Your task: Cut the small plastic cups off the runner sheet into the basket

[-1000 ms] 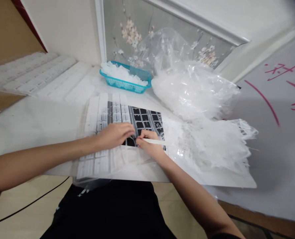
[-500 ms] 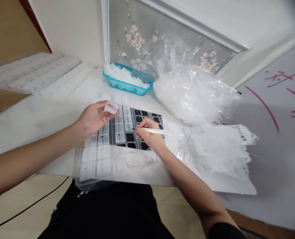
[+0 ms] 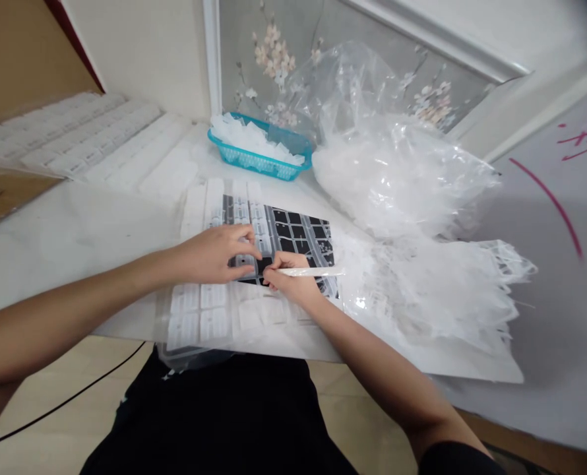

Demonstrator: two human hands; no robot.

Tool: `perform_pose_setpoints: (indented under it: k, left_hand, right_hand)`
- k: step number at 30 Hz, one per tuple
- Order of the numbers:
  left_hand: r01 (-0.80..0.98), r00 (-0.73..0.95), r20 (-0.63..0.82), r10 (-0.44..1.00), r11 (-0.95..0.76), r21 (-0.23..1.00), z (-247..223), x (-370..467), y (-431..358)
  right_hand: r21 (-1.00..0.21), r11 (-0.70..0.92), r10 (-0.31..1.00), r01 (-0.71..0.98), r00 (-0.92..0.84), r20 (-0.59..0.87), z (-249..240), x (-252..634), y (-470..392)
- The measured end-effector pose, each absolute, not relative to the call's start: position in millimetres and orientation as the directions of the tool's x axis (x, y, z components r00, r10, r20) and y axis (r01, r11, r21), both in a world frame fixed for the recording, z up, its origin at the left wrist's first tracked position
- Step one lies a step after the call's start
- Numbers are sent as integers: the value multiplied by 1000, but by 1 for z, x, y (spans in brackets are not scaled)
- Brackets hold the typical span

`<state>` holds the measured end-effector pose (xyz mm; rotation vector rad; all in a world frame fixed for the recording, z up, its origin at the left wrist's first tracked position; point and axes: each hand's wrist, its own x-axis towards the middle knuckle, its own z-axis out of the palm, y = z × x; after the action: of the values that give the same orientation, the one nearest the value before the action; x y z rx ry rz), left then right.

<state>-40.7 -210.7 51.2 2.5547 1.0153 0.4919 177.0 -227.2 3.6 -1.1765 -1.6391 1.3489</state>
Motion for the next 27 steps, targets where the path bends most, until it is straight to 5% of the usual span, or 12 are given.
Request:
perform_pose_setpoints:
  k: [4,11,14,16,19,22,27]
  left_hand:
    - [576,764,176,621,-779,250,44,-39,-213]
    - [541,786,215,579,-813,215,36,-34,-216]
    - [552,731,243,638,-762,340,35,-31,-217]
    - [541,574,266,775,-602,587,35,-32,-211]
    - [132,146,128,981,-148,980,40,-41,-191]
    - [-433,-165,-118,979,36,900,47,-55,-170]
    - [-615,-207,-141,968,-16,789,59,-63,-166]
  right_hand:
    - [-973,64,938,220,-345,-16,6,176,-227]
    - [-949,123,934,291,-358,12,7,174,-227]
    - [-927,181,918,327,-395,39,8,175,-227]
    - [-915,209,911,344,-408,54,10,175,-227]
    - [-905,232,912,358,-404,74,12,174,-227]
    - [-916,208,912,343,-407,55,13,174,-227]
    - [-926,145,938,349,-346,17,13,173,-228]
